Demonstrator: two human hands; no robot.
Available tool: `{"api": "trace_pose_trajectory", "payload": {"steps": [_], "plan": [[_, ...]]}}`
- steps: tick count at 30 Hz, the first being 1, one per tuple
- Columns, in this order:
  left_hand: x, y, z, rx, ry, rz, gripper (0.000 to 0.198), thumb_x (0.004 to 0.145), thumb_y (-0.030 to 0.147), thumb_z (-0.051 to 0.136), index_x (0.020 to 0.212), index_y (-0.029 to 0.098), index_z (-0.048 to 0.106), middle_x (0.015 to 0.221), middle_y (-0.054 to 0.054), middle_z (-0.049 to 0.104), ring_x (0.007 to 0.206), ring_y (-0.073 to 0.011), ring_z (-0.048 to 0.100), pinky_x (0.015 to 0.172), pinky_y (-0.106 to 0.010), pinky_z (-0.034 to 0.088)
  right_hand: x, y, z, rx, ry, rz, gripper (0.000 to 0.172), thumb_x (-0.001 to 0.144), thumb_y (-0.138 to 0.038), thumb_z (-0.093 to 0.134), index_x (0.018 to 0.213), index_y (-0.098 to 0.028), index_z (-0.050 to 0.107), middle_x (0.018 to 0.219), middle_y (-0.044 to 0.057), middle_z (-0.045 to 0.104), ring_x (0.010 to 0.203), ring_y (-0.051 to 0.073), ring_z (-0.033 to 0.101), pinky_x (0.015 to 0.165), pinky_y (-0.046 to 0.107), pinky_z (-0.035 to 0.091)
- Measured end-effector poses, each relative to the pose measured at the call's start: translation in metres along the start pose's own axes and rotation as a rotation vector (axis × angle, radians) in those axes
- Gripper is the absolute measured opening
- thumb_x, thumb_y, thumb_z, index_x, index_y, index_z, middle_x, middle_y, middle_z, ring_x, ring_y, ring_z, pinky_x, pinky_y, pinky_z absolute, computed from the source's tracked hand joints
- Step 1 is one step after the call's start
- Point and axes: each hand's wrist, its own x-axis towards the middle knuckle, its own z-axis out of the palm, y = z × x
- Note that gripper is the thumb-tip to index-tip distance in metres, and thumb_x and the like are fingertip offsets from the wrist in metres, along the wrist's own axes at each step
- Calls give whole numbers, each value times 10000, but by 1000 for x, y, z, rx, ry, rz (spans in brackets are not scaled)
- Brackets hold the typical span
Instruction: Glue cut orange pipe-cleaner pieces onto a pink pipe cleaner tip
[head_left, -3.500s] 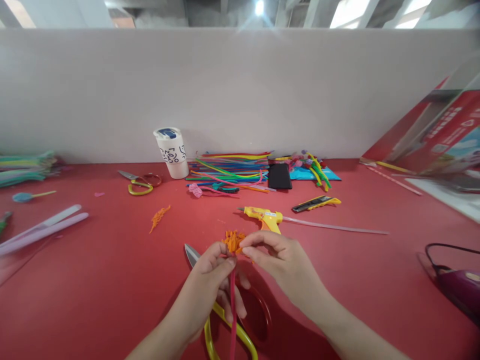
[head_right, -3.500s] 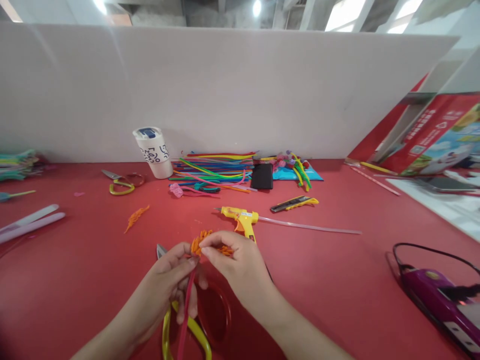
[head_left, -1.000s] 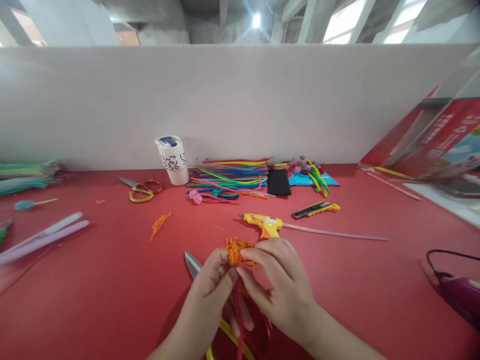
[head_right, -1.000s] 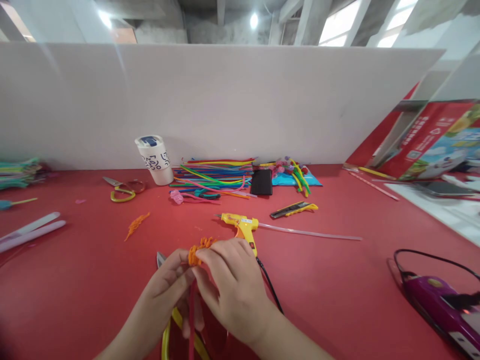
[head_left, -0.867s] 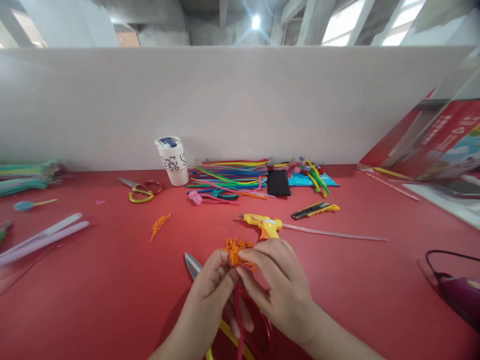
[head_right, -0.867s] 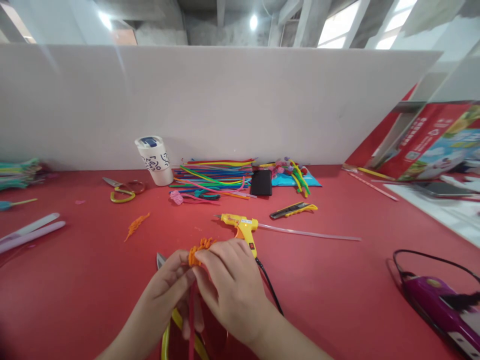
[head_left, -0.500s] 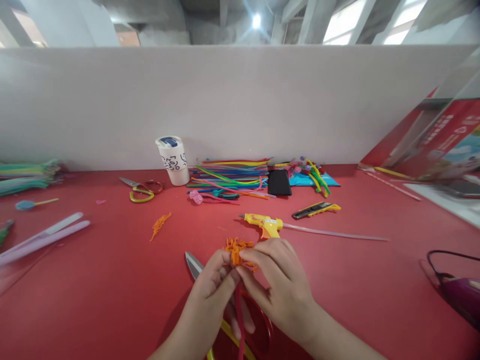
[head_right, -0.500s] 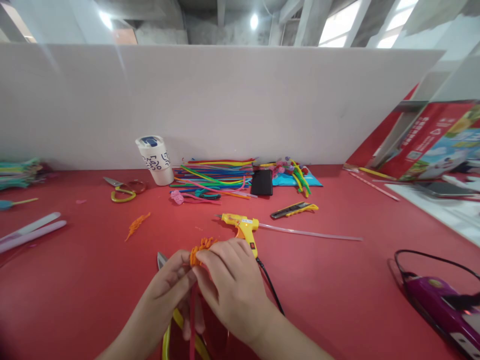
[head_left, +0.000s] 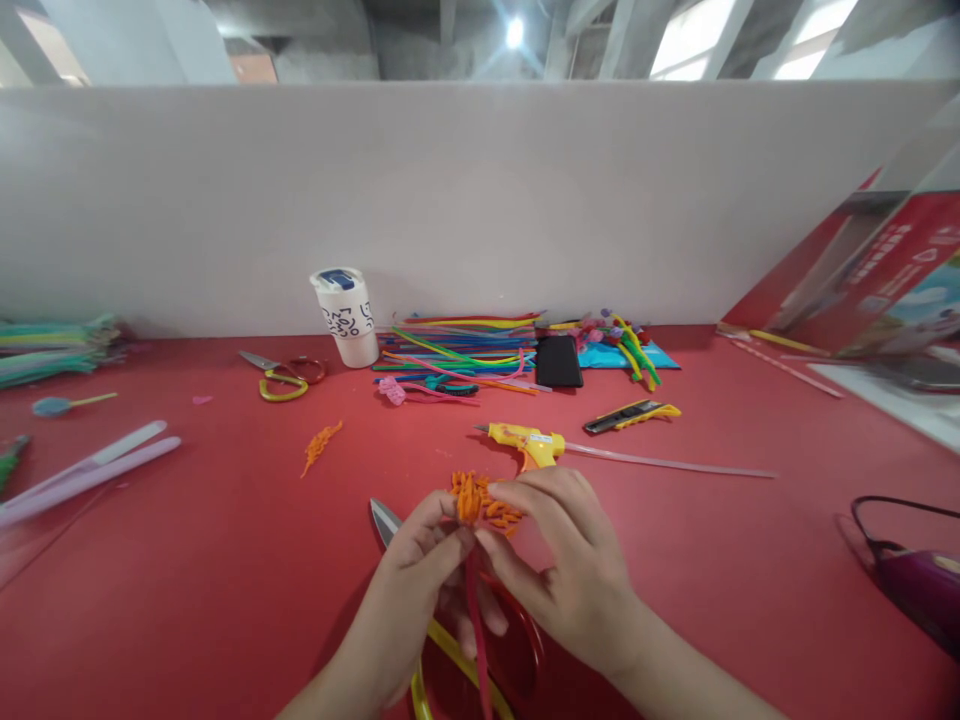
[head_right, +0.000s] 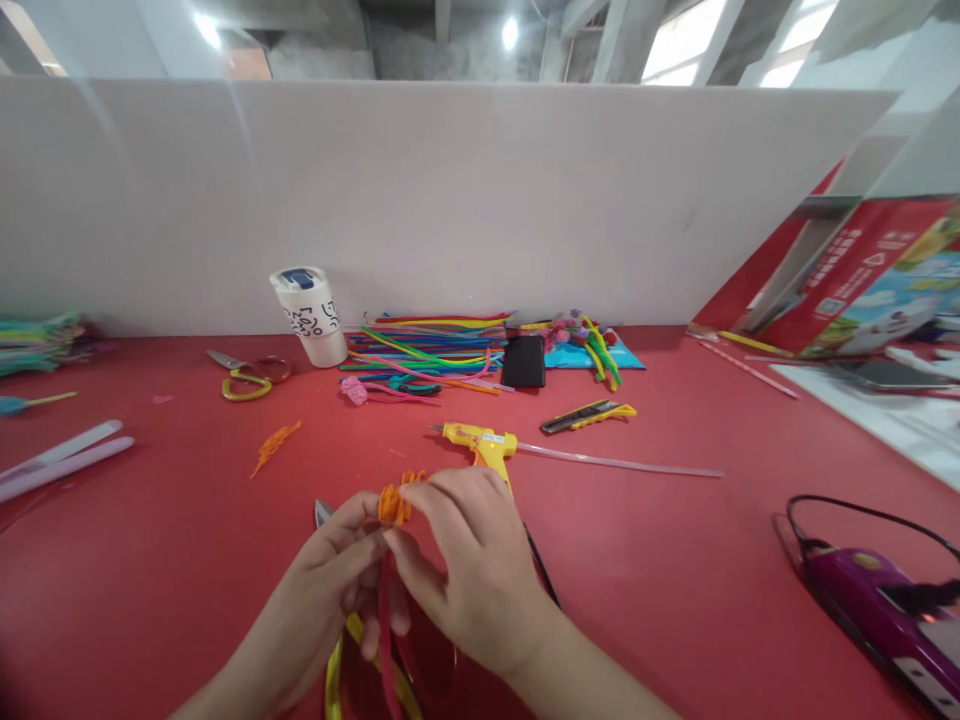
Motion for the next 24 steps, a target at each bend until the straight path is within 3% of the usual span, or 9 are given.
{"api": "trace_pose_trajectory", "payload": {"steps": [2, 4, 7, 9, 13, 20, 24], "plan": [[1, 1, -3, -19, 22, 8, 49, 824, 232, 495, 832, 185, 484, 725, 8, 596, 481, -98, 600, 298, -134, 408, 4, 8, -5, -57, -19, 81, 71, 816, -203, 527, 868, -169, 562, 808, 53, 582, 786, 184, 541, 724, 321, 422], [2, 2, -6, -12, 45, 18, 64, 819, 221, 501, 778, 176, 482, 678, 20, 582, 468, -86, 578, 308, -132, 414, 7, 22, -9, -206, -117, 200, 152, 843, -229, 471, 721, -182, 548, 719, 39, 571, 684, 175, 544, 634, 295, 399], [4, 2, -9, 37, 102, 38, 112, 807, 235, 528, 736, 177, 463, 610, 48, 563, 385, -67, 537, 293, -135, 408, 8, 45, -7, -513, -390, 421, 245, 810, -356, 503, 629, -192, 524, 622, 37, 561, 548, 188, 531, 487, 278, 288], [5, 2, -9, 73, 131, 54, 140, 791, 246, 556, 719, 177, 457, 602, 56, 563, 364, -69, 538, 283, -138, 403, 7, 57, -3, -538, -484, 593, 219, 773, -376, 534, 663, -187, 522, 610, 51, 569, 561, 214, 547, 471, 270, 233], [7, 3, -10, 63, 129, 53, 142, 765, 250, 589, 709, 163, 492, 626, 42, 583, 380, -79, 561, 281, -141, 401, 5, 73, 1, -346, -486, 781, 155, 724, -324, 566, 699, -183, 506, 618, 56, 585, 603, 222, 562, 487, 258, 237], [2, 11, -12, -32, 86, 32, 138, 794, 229, 548, 699, 129, 560, 581, 15, 588, 422, -59, 554, 320, -109, 342, 4, 93, -1, -45, -397, 954, 195, 618, -308, 616, 514, -203, 490, 511, 21, 561, 534, 202, 561, 472, 256, 293], [3, 13, -14, -92, 89, 25, 120, 796, 224, 548, 732, 128, 580, 556, 30, 566, 395, -34, 510, 324, -105, 296, 6, 85, 1, 302, -303, 1024, 191, 686, -381, 532, 675, -191, 521, 589, 20, 609, 522, 178, 592, 491, 268, 410]]}}
